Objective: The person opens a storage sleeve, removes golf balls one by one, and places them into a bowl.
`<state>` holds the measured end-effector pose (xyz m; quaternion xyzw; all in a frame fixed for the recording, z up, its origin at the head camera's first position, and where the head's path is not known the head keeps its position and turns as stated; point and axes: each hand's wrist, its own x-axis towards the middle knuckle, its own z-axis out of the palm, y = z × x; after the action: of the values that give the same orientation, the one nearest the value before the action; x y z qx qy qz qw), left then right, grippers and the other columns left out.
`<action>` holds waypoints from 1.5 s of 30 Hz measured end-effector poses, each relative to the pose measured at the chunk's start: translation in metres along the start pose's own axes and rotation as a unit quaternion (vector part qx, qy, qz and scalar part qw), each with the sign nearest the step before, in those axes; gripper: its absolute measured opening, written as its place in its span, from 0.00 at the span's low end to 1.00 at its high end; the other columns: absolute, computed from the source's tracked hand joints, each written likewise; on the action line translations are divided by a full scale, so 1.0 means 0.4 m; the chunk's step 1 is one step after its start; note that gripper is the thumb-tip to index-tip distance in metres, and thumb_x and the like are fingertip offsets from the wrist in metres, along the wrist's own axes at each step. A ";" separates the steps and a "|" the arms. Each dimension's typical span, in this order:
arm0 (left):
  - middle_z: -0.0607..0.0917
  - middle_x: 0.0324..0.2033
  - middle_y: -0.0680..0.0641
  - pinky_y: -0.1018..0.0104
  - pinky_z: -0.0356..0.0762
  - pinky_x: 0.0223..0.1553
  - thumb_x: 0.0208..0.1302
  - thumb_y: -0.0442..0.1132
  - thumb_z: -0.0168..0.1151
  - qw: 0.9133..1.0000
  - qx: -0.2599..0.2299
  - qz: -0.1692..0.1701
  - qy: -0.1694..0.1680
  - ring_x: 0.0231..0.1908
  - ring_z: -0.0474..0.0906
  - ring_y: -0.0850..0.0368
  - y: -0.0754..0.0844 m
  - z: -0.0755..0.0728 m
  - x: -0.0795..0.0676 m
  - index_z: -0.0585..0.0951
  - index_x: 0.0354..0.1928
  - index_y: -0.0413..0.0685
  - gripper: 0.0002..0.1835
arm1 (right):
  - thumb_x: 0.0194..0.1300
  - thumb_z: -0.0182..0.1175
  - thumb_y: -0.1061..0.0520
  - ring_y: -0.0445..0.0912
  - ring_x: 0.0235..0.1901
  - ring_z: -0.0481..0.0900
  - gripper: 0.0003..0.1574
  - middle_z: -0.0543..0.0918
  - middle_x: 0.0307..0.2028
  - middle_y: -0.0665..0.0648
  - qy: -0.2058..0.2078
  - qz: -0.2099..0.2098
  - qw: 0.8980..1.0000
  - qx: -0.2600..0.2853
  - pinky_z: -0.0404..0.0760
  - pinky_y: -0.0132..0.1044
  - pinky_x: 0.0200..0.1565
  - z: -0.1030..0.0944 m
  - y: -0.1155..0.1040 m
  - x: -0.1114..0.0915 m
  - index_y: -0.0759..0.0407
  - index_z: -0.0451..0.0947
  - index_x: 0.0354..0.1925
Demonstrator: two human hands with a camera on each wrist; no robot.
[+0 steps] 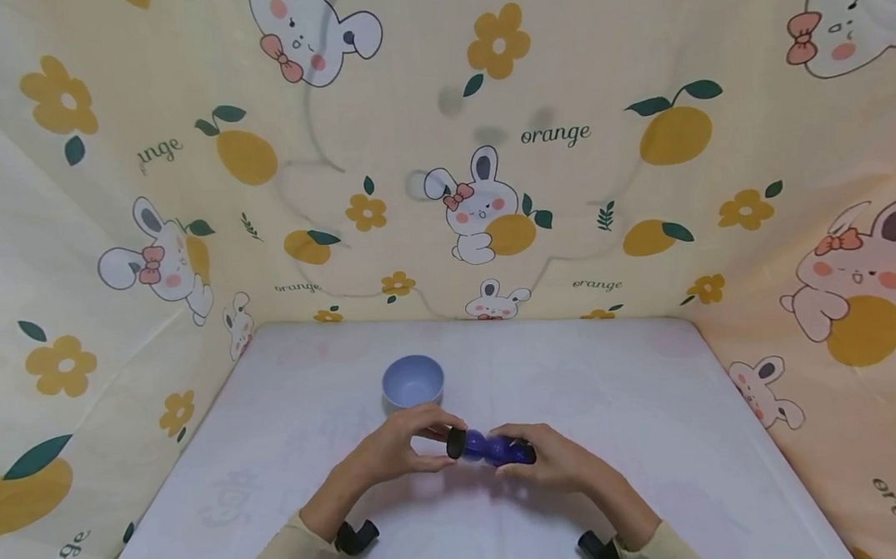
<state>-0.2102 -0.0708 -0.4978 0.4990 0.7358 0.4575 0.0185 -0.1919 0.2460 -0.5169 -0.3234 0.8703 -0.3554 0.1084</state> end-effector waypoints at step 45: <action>0.87 0.54 0.51 0.57 0.84 0.58 0.66 0.33 0.77 0.977 -0.018 -0.205 -0.049 0.51 0.84 0.62 -0.048 -0.033 -0.083 0.82 0.61 0.49 0.23 | 0.70 0.74 0.41 0.56 0.61 0.81 0.33 0.84 0.63 0.56 0.064 0.065 0.996 0.007 0.81 0.56 0.60 -0.009 0.020 -0.033 0.48 0.78 0.67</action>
<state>-0.2137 -0.1058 -0.5178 0.3587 0.8121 0.4327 0.1568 -0.1872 0.2606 -0.5203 -0.2424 0.8919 -0.3738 0.0780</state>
